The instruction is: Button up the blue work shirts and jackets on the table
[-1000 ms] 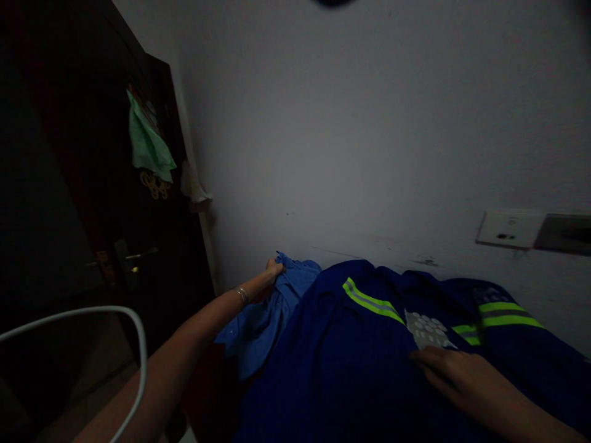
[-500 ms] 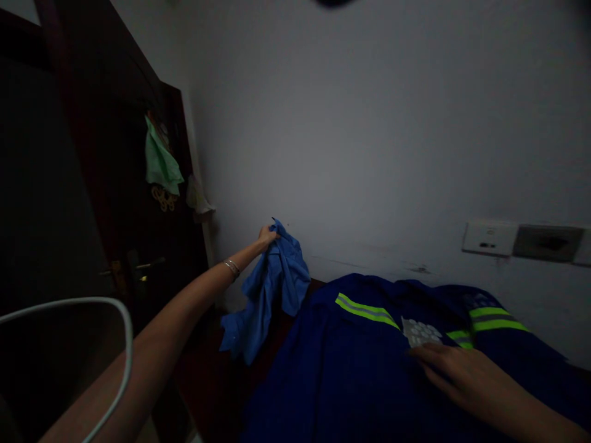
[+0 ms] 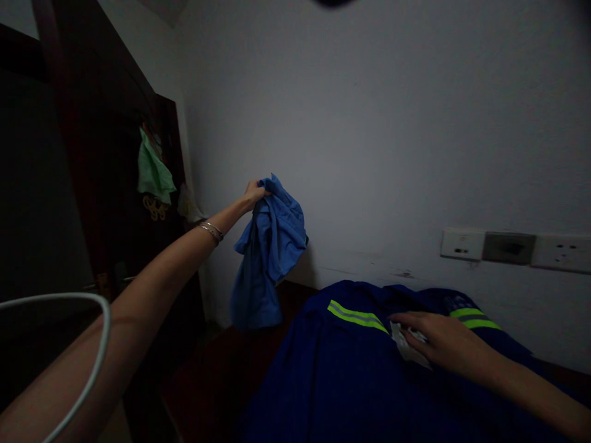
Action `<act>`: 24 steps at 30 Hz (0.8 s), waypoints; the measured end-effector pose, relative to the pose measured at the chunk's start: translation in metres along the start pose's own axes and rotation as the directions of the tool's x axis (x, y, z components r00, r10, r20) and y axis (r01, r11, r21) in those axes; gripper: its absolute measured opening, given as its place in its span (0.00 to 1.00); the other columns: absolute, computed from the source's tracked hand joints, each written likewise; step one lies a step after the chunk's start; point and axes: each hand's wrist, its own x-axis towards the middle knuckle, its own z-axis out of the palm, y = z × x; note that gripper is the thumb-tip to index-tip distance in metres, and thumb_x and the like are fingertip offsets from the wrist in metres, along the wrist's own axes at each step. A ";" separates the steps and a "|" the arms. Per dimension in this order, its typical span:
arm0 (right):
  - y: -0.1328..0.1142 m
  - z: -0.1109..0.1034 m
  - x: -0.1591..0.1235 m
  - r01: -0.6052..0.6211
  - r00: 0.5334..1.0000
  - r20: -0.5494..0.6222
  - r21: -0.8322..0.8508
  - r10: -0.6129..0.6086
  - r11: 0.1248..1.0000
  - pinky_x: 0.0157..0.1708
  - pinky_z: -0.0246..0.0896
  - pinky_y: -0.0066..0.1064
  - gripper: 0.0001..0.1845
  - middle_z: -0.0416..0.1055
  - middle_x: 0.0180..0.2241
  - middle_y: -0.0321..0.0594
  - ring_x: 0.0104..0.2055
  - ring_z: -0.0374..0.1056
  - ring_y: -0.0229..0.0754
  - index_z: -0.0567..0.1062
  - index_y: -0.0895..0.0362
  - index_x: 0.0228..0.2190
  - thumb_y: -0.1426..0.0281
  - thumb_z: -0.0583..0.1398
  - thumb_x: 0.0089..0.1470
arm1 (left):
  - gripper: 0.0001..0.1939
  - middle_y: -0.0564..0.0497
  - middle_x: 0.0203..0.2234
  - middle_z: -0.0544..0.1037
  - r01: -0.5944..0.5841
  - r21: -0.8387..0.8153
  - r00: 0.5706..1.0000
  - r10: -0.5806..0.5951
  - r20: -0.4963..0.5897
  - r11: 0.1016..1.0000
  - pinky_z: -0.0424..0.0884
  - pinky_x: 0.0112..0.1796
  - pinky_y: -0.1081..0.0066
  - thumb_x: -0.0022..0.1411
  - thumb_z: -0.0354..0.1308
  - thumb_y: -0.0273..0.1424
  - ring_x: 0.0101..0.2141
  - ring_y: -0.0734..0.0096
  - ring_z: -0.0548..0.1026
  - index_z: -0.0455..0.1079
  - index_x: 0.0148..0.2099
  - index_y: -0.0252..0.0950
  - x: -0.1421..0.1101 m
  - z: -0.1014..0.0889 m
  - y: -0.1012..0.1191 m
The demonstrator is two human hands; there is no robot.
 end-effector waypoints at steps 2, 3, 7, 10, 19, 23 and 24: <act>0.004 -0.014 0.014 -0.032 0.999 0.022 0.034 0.032 0.999 0.42 0.64 0.38 0.20 0.70 0.46 0.41 0.45 0.68 0.47 0.70 0.50 0.47 0.64 0.51 0.52 | 0.11 0.52 0.23 0.75 -0.040 -0.039 0.999 0.040 0.021 0.998 0.71 0.33 0.69 0.39 0.57 0.16 0.25 0.70 0.73 0.70 0.29 0.31 0.005 0.003 0.021; 0.007 -0.021 0.021 -0.052 0.999 0.015 0.064 0.052 0.997 0.44 0.63 0.39 0.22 0.69 0.47 0.42 0.46 0.67 0.47 0.68 0.51 0.48 0.63 0.52 0.52 | 0.11 0.51 0.24 0.75 -0.059 -0.062 0.998 0.061 0.031 0.996 0.71 0.33 0.68 0.39 0.57 0.16 0.26 0.70 0.73 0.70 0.29 0.31 0.007 0.006 0.031; 0.018 -0.048 0.046 -0.116 0.990 -0.040 0.269 0.132 0.956 0.46 0.62 0.40 0.26 0.67 0.48 0.47 0.46 0.66 0.47 0.64 0.55 0.51 0.63 0.55 0.50 | 0.13 0.48 0.26 0.76 -0.150 -0.174 0.981 0.168 0.096 0.973 0.71 0.35 0.65 0.37 0.59 0.17 0.28 0.66 0.74 0.70 0.30 0.30 0.009 0.018 0.071; 0.018 -0.072 0.058 -0.185 0.966 -0.077 0.462 0.247 0.867 0.45 0.63 0.41 0.31 0.65 0.49 0.50 0.45 0.66 0.48 0.60 0.56 0.53 0.60 0.57 0.48 | 0.15 0.48 0.29 0.76 -0.203 -0.250 0.960 0.242 0.140 0.947 0.72 0.37 0.64 0.36 0.59 0.19 0.31 0.65 0.74 0.71 0.33 0.31 0.005 0.029 0.097; -0.015 -0.111 0.056 -0.427 0.825 0.419 0.902 0.378 -0.067 0.35 0.66 0.52 0.37 0.60 0.51 0.56 0.42 0.68 0.52 0.58 0.57 0.51 0.46 0.52 0.47 | 0.19 0.47 0.33 0.77 -0.208 -0.446 0.908 0.341 0.243 0.871 0.71 0.40 0.65 0.37 0.58 0.18 0.37 0.61 0.74 0.71 0.37 0.31 -0.029 0.083 0.142; -0.023 -0.101 0.053 -0.347 0.869 0.376 0.926 0.321 -0.147 0.36 0.68 0.45 0.24 0.72 0.38 0.47 0.33 0.71 0.44 0.68 0.58 0.41 0.52 0.50 0.53 | 0.20 0.45 0.34 0.77 -0.159 -0.479 0.860 0.360 0.362 0.863 0.70 0.42 0.64 0.37 0.59 0.18 0.39 0.59 0.73 0.72 0.38 0.31 -0.055 0.114 0.144; -0.021 -0.100 0.053 -0.310 0.860 0.327 0.944 0.392 -0.108 0.35 0.69 0.40 0.18 0.74 0.33 0.45 0.30 0.71 0.41 0.70 0.59 0.37 0.58 0.52 0.54 | 0.20 0.45 0.34 0.77 -0.147 -0.473 0.849 0.356 0.391 0.869 0.70 0.42 0.63 0.37 0.60 0.18 0.39 0.59 0.73 0.72 0.38 0.31 -0.061 0.120 0.142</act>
